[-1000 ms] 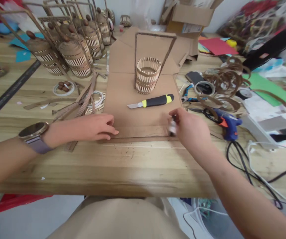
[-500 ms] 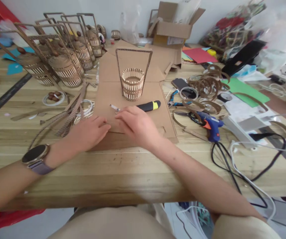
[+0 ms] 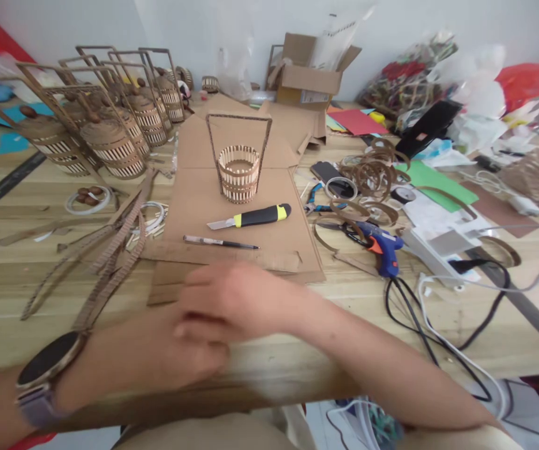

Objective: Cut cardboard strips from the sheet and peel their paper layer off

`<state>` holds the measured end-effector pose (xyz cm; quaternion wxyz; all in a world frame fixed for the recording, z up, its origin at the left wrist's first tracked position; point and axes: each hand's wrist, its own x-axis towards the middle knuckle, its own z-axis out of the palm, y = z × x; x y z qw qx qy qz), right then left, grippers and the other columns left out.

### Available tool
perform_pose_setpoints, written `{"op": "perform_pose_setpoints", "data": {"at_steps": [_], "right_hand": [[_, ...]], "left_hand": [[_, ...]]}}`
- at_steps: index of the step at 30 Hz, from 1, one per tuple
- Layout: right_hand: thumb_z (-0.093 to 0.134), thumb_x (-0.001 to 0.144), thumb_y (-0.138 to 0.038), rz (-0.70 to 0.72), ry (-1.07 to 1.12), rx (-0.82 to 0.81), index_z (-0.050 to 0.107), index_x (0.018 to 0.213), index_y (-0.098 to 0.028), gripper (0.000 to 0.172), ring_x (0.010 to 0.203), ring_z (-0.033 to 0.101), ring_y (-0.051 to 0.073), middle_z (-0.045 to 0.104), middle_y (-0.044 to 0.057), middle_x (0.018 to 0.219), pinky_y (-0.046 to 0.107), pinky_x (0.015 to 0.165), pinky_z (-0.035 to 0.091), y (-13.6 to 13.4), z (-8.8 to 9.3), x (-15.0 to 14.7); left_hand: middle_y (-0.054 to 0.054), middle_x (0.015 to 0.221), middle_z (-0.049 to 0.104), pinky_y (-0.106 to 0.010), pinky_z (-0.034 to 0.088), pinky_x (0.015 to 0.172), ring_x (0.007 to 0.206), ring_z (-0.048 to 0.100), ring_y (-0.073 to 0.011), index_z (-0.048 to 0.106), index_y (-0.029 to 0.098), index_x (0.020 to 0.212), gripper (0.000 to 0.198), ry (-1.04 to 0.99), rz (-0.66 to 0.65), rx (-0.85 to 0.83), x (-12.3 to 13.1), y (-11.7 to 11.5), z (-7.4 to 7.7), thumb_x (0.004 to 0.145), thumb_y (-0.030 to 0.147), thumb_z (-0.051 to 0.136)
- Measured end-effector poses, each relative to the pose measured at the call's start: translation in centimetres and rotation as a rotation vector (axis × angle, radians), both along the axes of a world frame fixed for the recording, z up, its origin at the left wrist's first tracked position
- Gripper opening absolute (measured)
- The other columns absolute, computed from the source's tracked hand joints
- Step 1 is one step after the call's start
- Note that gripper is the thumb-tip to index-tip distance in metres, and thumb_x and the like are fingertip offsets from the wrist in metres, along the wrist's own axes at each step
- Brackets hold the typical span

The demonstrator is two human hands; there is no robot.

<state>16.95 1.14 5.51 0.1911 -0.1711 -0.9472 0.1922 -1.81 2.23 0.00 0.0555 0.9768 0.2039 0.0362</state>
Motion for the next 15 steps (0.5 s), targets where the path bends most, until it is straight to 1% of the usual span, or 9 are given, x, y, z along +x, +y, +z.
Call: {"op": "perform_pose_setpoints", "data": {"at_steps": [2,3,4,5,6,7,10,12,15], "right_hand": [[0.044,0.099,-0.039,-0.231,-0.092,0.002,0.062,0.079,-0.020,0.033,0.070,0.054,0.016,0.060,0.003,0.073,0.028,0.063,0.043,2.2,-0.7,2.9],[0.045,0.098,-0.035,-0.387,-0.147,0.051,0.063,0.084,-0.020,0.028,0.077,0.058,0.019,0.063,0.005,0.079,0.030,0.069,0.045,3.5,-1.3,4.3],[0.048,0.096,-0.032,-0.516,-0.193,0.114,0.064,0.093,-0.018,0.022,0.086,0.059,0.022,0.066,0.008,0.089,0.035,0.077,0.046,4.9,-1.9,5.6],[0.053,0.093,-0.031,-0.614,-0.248,0.158,0.063,0.107,-0.016,0.023,0.096,0.059,0.026,0.066,0.012,0.104,0.039,0.083,0.046,6.2,-2.7,6.7],[0.058,0.090,-0.031,-0.667,-0.301,0.173,0.059,0.119,-0.017,0.033,0.103,0.058,0.029,0.064,0.014,0.117,0.043,0.088,0.045,7.4,-3.4,7.7],[0.058,0.089,-0.029,-0.688,-0.346,0.171,0.056,0.126,-0.018,0.039,0.107,0.057,0.030,0.062,0.014,0.123,0.044,0.091,0.044,8.4,-4.1,8.3],[0.051,0.091,-0.026,-0.648,-0.445,0.211,0.053,0.132,-0.014,0.042,0.110,0.055,0.031,0.062,0.015,0.121,0.045,0.094,0.043,9.8,-5.7,9.3],[0.045,0.094,-0.029,-0.626,-0.468,0.283,0.054,0.131,-0.009,0.043,0.108,0.055,0.031,0.062,0.018,0.117,0.044,0.093,0.044,9.6,-6.0,9.4],[0.035,0.097,-0.031,-0.684,-0.432,0.318,0.054,0.129,-0.008,0.044,0.100,0.059,0.029,0.062,0.019,0.114,0.040,0.084,0.047,7.9,-5.6,9.9]], "left_hand": [[-0.004,0.074,0.058,-0.027,0.044,0.066,0.076,0.053,-0.0182,0.061,0.018,0.087,0.019,-0.010,-0.001,0.025,-0.1,0.3,0.4,0.095,0.018,0.044],[-0.004,0.075,0.058,-0.027,0.044,0.066,0.075,0.053,-0.0182,0.061,0.018,0.086,0.020,-0.013,-0.001,0.042,-0.2,0.4,0.6,0.095,0.018,0.044],[-0.004,0.075,0.058,-0.028,0.044,0.065,0.075,0.052,-0.0183,0.061,0.018,0.085,0.020,-0.013,-0.001,0.061,-0.3,0.5,0.8,0.095,0.017,0.044],[-0.004,0.076,0.058,-0.028,0.043,0.064,0.074,0.052,-0.0187,0.061,0.018,0.083,0.020,-0.010,0.002,0.080,-0.4,0.5,1.0,0.095,0.017,0.045],[-0.004,0.076,0.059,-0.029,0.043,0.063,0.074,0.052,-0.0192,0.061,0.018,0.082,0.020,-0.002,0.008,0.099,-0.4,0.6,1.2,0.095,0.017,0.046],[-0.004,0.076,0.059,-0.030,0.043,0.062,0.073,0.052,-0.0198,0.061,0.018,0.080,0.020,0.008,0.016,0.120,-0.4,0.7,1.2,0.095,0.016,0.047],[-0.004,0.078,0.059,-0.031,0.041,0.059,0.073,0.053,-0.0211,0.060,0.018,0.078,0.017,0.040,0.058,0.205,-0.2,1.1,0.9,0.091,0.013,0.051],[-0.005,0.082,0.059,-0.031,0.041,0.060,0.075,0.055,-0.0214,0.061,0.018,0.078,0.016,0.047,0.092,0.269,-0.2,1.5,0.3,0.089,0.010,0.053],[-0.005,0.084,0.058,-0.030,0.040,0.061,0.077,0.055,-0.0203,0.064,0.017,0.080,0.016,0.022,0.159,0.345,-0.3,2.4,-1.0,0.090,0.012,0.053]]}}
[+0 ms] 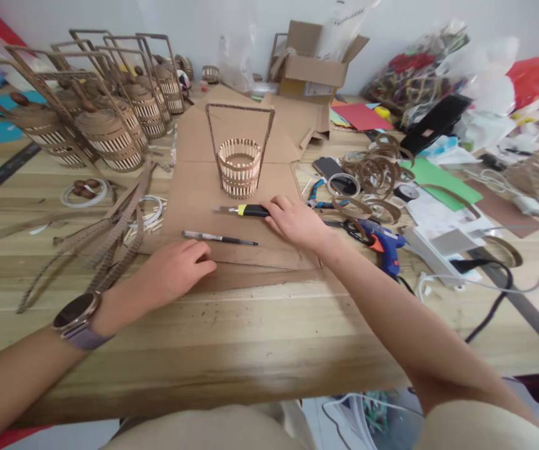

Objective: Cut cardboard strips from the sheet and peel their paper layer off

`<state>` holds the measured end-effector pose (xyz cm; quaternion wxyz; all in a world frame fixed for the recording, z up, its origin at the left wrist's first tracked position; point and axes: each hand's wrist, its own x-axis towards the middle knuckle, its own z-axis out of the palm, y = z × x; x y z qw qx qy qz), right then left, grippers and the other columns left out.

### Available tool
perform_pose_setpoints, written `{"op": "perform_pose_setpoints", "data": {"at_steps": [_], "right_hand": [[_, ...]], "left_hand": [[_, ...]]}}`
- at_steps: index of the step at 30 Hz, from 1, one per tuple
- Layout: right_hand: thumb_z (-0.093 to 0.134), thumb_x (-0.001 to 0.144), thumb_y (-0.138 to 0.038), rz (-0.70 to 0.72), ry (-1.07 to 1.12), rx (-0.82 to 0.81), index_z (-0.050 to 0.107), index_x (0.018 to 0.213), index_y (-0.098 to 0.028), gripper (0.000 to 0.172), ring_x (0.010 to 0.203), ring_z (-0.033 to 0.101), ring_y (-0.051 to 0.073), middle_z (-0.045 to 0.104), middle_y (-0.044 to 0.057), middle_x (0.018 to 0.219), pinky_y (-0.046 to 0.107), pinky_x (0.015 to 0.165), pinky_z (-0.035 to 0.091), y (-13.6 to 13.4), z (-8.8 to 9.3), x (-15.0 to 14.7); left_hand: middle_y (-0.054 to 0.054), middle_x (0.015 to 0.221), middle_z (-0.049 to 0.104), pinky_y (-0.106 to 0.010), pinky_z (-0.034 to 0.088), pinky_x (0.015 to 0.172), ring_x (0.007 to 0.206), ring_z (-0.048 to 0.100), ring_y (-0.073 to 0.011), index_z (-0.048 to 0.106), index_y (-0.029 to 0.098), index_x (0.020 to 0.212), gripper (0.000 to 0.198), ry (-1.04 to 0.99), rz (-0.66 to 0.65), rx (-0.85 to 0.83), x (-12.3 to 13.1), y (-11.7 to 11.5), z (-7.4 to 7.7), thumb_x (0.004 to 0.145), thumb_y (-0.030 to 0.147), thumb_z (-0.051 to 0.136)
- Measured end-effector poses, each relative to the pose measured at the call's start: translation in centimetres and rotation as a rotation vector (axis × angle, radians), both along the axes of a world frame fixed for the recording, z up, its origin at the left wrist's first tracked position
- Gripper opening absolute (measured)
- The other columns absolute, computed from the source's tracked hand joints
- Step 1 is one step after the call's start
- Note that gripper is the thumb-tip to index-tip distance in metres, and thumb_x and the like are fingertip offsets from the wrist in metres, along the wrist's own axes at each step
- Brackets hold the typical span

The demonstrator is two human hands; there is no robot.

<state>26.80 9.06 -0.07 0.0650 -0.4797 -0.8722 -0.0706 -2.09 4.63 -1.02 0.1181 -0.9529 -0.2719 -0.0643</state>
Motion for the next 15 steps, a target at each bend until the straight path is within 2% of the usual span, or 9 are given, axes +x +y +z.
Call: {"op": "perform_pose_setpoints", "data": {"at_steps": [3,5,7,9,12,15], "right_hand": [[0.032,0.095,-0.031,-0.111,0.172,-0.047,0.057,0.123,-0.013,0.041,0.087,0.062,0.024,0.066,0.014,0.105,0.034,0.072,0.047,-2.7,1.1,0.5],[0.033,0.095,-0.034,-0.210,0.357,-0.123,0.061,0.107,-0.016,0.036,0.075,0.062,0.020,0.067,0.008,0.087,0.031,0.065,0.045,-4.6,1.9,0.6],[0.035,0.095,-0.044,-0.305,0.557,-0.277,0.060,0.084,-0.018,0.037,0.061,0.057,0.016,0.062,0.003,0.067,0.028,0.059,0.042,-6.4,2.5,0.4],[0.039,0.092,-0.055,-0.396,0.739,-0.491,0.054,0.072,-0.020,0.043,0.051,0.052,0.013,0.056,-0.001,0.057,0.026,0.052,0.040,-8.0,2.7,0.2],[0.047,0.087,-0.063,-0.488,0.935,-0.769,0.054,0.075,-0.019,0.046,0.045,0.048,0.010,0.056,-0.003,0.057,0.023,0.046,0.037,-9.7,2.3,0.0],[0.051,0.083,-0.065,-0.530,1.024,-0.920,0.056,0.081,-0.019,0.046,0.045,0.048,0.008,0.058,-0.003,0.061,0.022,0.044,0.037,-10.5,1.5,0.0]], "left_hand": [[-0.005,0.082,0.058,-0.029,0.039,0.059,0.075,0.056,-0.0192,0.066,0.016,0.083,0.017,-0.031,0.055,0.037,0.0,1.0,-0.8,0.093,0.016,0.052],[-0.006,0.084,0.059,-0.029,0.038,0.057,0.075,0.057,-0.0199,0.068,0.017,0.086,0.018,-0.020,0.082,0.031,0.2,1.6,-0.9,0.093,0.016,0.051],[-0.006,0.085,0.061,-0.029,0.037,0.056,0.075,0.057,-0.0212,0.069,0.018,0.087,0.019,-0.003,0.116,0.017,0.6,1.8,-0.5,0.093,0.015,0.051],[-0.007,0.087,0.062,-0.030,0.040,0.058,0.076,0.058,-0.0225,0.069,0.018,0.086,0.020,0.007,0.139,-0.001,1.0,1.5,0.0,0.093,0.016,0.050],[-0.008,0.090,0.063,-0.034,0.045,0.065,0.082,0.059,-0.0241,0.068,0.017,0.085,0.016,0.009,0.106,-0.072,1.3,-0.3,0.7,0.092,0.018,0.054],[-0.007,0.091,0.065,-0.035,0.047,0.066,0.082,0.059,-0.0235,0.068,0.018,0.091,0.013,-0.016,0.041,-0.145,0.9,-2.8,0.8,0.091,0.028,0.060]]}}
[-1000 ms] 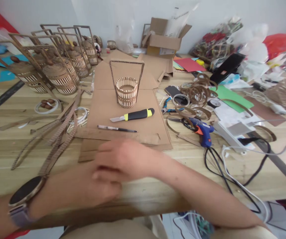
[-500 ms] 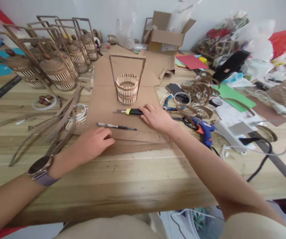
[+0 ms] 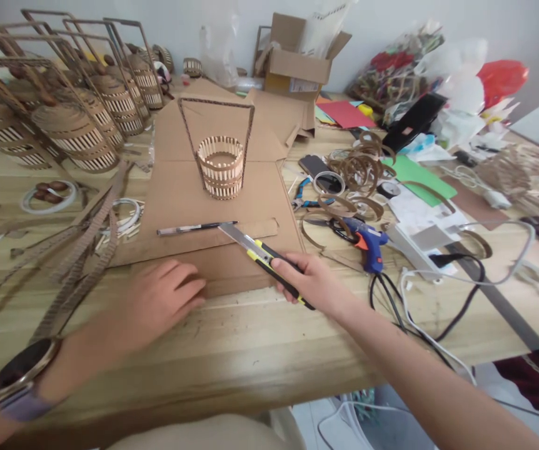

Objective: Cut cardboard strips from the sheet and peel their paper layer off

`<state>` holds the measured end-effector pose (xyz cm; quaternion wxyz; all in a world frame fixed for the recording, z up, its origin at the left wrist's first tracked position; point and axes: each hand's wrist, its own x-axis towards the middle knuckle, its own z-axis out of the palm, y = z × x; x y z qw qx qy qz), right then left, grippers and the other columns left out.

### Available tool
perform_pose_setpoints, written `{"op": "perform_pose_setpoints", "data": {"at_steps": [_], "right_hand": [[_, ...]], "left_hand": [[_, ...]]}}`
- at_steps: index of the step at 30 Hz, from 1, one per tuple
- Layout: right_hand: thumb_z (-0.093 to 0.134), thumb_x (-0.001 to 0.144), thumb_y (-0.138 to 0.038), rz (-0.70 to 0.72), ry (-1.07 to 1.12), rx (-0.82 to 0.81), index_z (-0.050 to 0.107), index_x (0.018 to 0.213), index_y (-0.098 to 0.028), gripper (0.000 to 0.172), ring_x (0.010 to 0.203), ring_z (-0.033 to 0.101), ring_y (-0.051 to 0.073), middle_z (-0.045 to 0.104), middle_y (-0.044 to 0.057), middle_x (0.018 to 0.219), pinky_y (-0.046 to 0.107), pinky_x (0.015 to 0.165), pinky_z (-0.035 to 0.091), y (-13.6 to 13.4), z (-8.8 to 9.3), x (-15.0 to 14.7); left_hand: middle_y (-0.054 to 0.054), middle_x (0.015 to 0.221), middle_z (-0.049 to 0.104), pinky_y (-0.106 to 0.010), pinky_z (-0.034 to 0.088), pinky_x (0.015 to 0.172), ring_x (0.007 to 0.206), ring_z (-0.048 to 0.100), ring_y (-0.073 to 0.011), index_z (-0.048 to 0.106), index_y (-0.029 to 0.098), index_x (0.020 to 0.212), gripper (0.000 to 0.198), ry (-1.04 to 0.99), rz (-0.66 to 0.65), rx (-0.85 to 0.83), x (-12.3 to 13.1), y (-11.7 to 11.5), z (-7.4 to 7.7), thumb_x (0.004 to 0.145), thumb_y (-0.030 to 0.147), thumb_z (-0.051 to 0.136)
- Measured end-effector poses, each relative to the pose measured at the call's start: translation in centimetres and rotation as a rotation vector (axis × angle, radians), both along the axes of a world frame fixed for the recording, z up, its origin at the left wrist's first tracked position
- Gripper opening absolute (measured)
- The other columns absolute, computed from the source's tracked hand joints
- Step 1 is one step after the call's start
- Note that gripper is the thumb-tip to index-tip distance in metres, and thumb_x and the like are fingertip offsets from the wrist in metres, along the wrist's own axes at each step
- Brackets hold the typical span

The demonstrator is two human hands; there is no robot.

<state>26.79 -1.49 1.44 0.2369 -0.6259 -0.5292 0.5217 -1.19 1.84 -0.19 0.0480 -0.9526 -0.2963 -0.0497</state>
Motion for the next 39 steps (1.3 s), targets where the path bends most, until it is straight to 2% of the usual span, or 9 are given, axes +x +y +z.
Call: {"op": "perform_pose_setpoints", "data": {"at_steps": [4,8,14,24,28,31,34,36,39], "right_hand": [[0.051,0.082,-0.062,0.001,-0.038,-0.058,0.056,0.077,-0.018,0.045,0.042,0.046,0.008,0.057,-0.003,0.058,0.022,0.042,0.032,-0.3,-0.6,-0.4],[0.050,0.080,-0.057,0.035,-0.124,-0.063,0.053,0.069,-0.019,0.040,0.043,0.046,0.008,0.058,-0.002,0.057,0.023,0.043,0.034,-0.4,-0.4,-0.9],[0.048,0.081,-0.046,0.140,-0.155,-0.052,0.055,0.073,-0.019,0.029,0.049,0.048,0.010,0.059,0.000,0.061,0.025,0.049,0.038,-1.1,0.0,-0.8],[0.044,0.082,-0.029,0.351,-0.104,0.009,0.055,0.096,-0.019,0.020,0.062,0.058,0.014,0.062,0.003,0.082,0.027,0.056,0.048,-1.4,1.8,-0.6],[0.045,0.084,-0.027,0.546,-0.265,0.089,0.055,0.105,-0.020,0.024,0.071,0.061,0.016,0.065,0.003,0.087,0.027,0.064,0.049,0.1,3.2,-1.8],[0.045,0.090,-0.039,0.629,-0.434,0.197,0.056,0.108,-0.022,0.026,0.073,0.063,0.018,0.067,0.002,0.086,0.028,0.063,0.046,1.5,3.6,-2.9],[0.045,0.094,-0.040,0.748,-0.618,0.287,0.056,0.104,-0.021,0.024,0.069,0.063,0.018,0.067,0.003,0.081,0.026,0.058,0.041,2.7,3.6,-4.1],[0.046,0.094,-0.034,0.850,-0.755,0.328,0.056,0.100,-0.020,0.018,0.066,0.062,0.018,0.067,0.003,0.079,0.025,0.053,0.035,3.2,3.5,-5.0],[0.047,0.094,-0.029,0.988,-0.906,0.358,0.056,0.100,-0.019,0.015,0.064,0.063,0.018,0.069,0.004,0.078,0.025,0.049,0.028,3.6,3.2,-6.5]], "left_hand": [[-0.008,0.100,0.066,-0.036,0.050,0.069,0.087,0.060,-0.0243,0.067,0.017,0.106,0.020,0.042,0.000,0.026,-0.9,-1.9,-0.4,0.089,0.026,0.063],[-0.010,0.101,0.069,-0.032,0.051,0.065,0.086,0.061,-0.0224,0.065,0.013,0.112,0.031,0.080,-0.063,0.159,-1.6,-1.8,-0.8,0.084,0.005,0.055],[-0.012,0.099,0.071,-0.028,0.049,0.058,0.082,0.061,-0.0205,0.066,0.009,0.111,0.037,0.076,-0.171,0.321,-2.4,-1.9,-1.5,0.083,-0.002,0.045],[-0.010,0.100,0.072,-0.030,0.048,0.058,0.082,0.061,-0.0204,0.064,0.006,0.113,0.036,0.033,-0.194,0.296,-4.7,-2.2,-1.4,0.086,-0.003,0.042],[-0.008,0.096,0.072,-0.032,0.051,0.067,0.084,0.062,-0.0195,0.068,0.014,0.100,0.026,-0.075,-0.088,0.161,-4.1,-0.9,-1.1,0.097,0.012,0.042],[-0.013,0.118,0.067,-0.041,0.051,0.088,0.107,0.059,-0.0258,0.064,0.012,0.117,0.033,-0.172,-0.055,0.121,-3.6,0.8,-1.2,0.101,0.031,0.042],[-0.019,0.146,0.046,-0.050,0.033,0.111,0.138,0.035,-0.0330,0.047,0.006,0.138,0.061,-0.132,-0.109,0.036,-3.3,2.3,-1.7,0.099,0.050,0.038],[-0.016,0.155,0.034,-0.053,0.020,0.117,0.146,0.020,-0.0334,0.035,0.007,0.147,0.073,-0.072,-0.157,-0.019,-3.2,2.7,-2.3,0.096,0.059,0.037],[-0.014,0.157,0.029,-0.056,0.011,0.118,0.148,0.015,-0.0322,0.028,0.011,0.151,0.078,-0.025,-0.192,-0.071,-3.1,2.8,-3.1,0.094,0.064,0.036]]}}
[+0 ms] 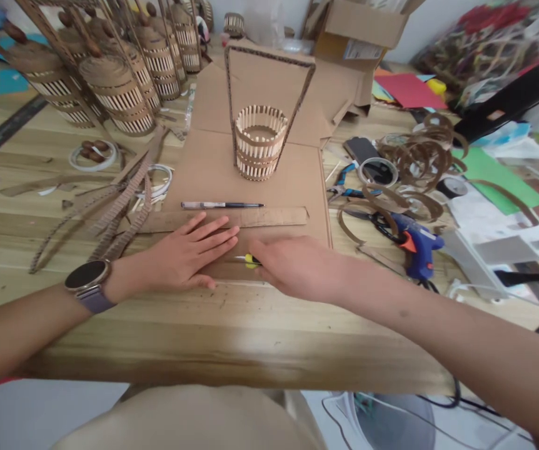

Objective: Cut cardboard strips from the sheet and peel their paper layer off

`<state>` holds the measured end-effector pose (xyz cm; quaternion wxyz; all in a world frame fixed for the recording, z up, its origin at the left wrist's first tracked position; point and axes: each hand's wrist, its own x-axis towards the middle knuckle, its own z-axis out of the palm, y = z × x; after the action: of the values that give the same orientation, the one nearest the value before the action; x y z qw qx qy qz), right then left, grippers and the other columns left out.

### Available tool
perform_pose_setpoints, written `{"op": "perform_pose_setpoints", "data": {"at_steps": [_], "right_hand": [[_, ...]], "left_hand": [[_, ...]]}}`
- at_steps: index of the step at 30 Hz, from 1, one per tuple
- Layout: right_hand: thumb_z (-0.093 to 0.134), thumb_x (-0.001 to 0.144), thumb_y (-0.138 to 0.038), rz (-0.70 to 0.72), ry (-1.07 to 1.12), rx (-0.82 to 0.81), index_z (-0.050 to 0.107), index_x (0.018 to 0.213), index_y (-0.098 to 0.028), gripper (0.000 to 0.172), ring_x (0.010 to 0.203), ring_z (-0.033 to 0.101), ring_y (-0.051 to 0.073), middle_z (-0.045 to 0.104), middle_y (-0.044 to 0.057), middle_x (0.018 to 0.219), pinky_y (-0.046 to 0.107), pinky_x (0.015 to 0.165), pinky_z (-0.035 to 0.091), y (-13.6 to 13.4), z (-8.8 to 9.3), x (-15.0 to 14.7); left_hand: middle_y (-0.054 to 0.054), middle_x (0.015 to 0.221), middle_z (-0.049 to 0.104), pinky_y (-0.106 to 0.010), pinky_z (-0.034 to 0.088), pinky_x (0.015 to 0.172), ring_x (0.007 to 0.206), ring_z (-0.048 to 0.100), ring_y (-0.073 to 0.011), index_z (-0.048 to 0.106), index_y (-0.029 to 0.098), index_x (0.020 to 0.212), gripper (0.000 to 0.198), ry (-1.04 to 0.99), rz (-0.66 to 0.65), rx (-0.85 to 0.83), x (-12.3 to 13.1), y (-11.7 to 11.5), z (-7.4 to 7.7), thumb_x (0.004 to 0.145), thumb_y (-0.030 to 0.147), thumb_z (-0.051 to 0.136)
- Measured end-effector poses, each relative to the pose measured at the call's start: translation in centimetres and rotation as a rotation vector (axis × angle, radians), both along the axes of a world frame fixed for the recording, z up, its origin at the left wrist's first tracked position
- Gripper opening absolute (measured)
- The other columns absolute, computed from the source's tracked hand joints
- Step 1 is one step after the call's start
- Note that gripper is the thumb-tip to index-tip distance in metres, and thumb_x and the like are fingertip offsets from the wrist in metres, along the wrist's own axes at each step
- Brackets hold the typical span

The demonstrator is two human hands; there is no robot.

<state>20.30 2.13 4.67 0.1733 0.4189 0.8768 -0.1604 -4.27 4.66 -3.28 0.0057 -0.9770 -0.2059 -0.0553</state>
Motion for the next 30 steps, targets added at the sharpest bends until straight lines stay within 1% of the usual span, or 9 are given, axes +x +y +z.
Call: {"op": "perform_pose_setpoints", "data": {"at_steps": [2,6,12,18,22,24,26,28,30], "right_hand": [[0.047,0.095,-0.031,0.046,-0.056,0.015,0.058,0.105,-0.019,0.019,0.067,0.065,0.019,0.071,0.004,0.080,0.025,0.049,0.028,0.1,-0.3,-0.9],[0.047,0.096,-0.036,0.035,-0.133,0.034,0.060,0.110,-0.020,0.025,0.068,0.068,0.023,0.072,0.005,0.078,0.027,0.048,0.030,0.2,-0.8,-2.2],[0.050,0.095,-0.034,0.068,-0.154,0.095,0.062,0.109,-0.020,0.023,0.065,0.068,0.023,0.072,0.005,0.073,0.028,0.050,0.037,0.2,-1.2,-2.7],[0.054,0.092,-0.032,0.077,-0.146,0.115,0.064,0.104,-0.020,0.019,0.062,0.068,0.023,0.071,0.005,0.071,0.028,0.051,0.038,0.2,-1.1,-2.9],[0.054,0.092,-0.032,0.096,-0.183,0.117,0.064,0.105,-0.020,0.020,0.061,0.068,0.023,0.071,0.005,0.071,0.028,0.048,0.036,0.1,-0.9,-3.1],[0.056,0.090,-0.025,0.127,-0.216,0.153,0.063,0.108,-0.020,0.020,0.060,0.068,0.024,0.071,0.005,0.070,0.029,0.045,0.034,0.0,-0.7,-3.3],[0.056,0.084,-0.013,0.171,-0.256,0.200,0.063,0.109,-0.020,0.027,0.059,0.067,0.024,0.069,0.003,0.067,0.029,0.045,0.033,-0.1,-0.5,-3.6],[0.058,0.075,-0.003,0.206,-0.287,0.222,0.064,0.105,-0.020,0.034,0.060,0.067,0.024,0.067,0.002,0.062,0.030,0.047,0.034,-0.2,-0.3,-4.0],[0.061,0.066,0.002,0.207,-0.288,0.191,0.066,0.097,-0.019,0.038,0.062,0.066,0.025,0.064,0.002,0.058,0.030,0.049,0.036,-0.4,-0.2,-4.3]], "left_hand": [[-0.015,0.157,0.030,-0.057,0.010,0.118,0.148,0.015,-0.0318,0.027,0.011,0.151,0.079,0.010,0.000,-0.018,0.1,-0.1,-0.3,0.094,0.064,0.036],[-0.016,0.157,0.029,-0.056,0.009,0.118,0.148,0.016,-0.0321,0.028,0.010,0.150,0.078,0.019,-0.006,-0.031,0.2,-0.1,-0.3,0.094,0.064,0.036],[-0.016,0.157,0.028,-0.056,0.010,0.118,0.147,0.016,-0.0328,0.028,0.009,0.150,0.080,0.022,0.002,-0.047,0.3,-0.1,-0.1,0.094,0.065,0.036],[-0.015,0.157,0.030,-0.057,0.011,0.118,0.147,0.018,-0.0326,0.030,0.012,0.150,0.078,0.009,0.003,-0.052,0.3,-0.1,-0.2,0.093,0.064,0.039],[-0.015,0.157,0.030,-0.057,0.011,0.117,0.147,0.019,-0.0336,0.030,0.010,0.150,0.079,0.005,0.000,-0.048,0.3,-0.1,-0.2,0.093,0.064,0.039],[-0.016,0.156,0.031,-0.058,0.012,0.117,0.146,0.020,-0.0343,0.030,0.008,0.149,0.079,0.002,-0.005,-0.045,0.3,-0.1,-0.2,0.093,0.063,0.039],[-0.017,0.155,0.033,-0.058,0.012,0.117,0.146,0.020,-0.0346,0.031,0.008,0.148,0.079,-0.002,-0.008,-0.044,0.3,-0.1,-0.2,0.093,0.063,0.038],[-0.017,0.155,0.034,-0.058,0.012,0.117,0.146,0.020,-0.0344,0.031,0.008,0.148,0.077,-0.005,-0.008,-0.049,0.3,-0.2,-0.1,0.094,0.063,0.038],[-0.017,0.155,0.034,-0.057,0.011,0.117,0.146,0.021,-0.0337,0.032,0.009,0.148,0.075,-0.006,-0.005,-0.057,0.3,-0.1,-0.1,0.094,0.062,0.038]]}}
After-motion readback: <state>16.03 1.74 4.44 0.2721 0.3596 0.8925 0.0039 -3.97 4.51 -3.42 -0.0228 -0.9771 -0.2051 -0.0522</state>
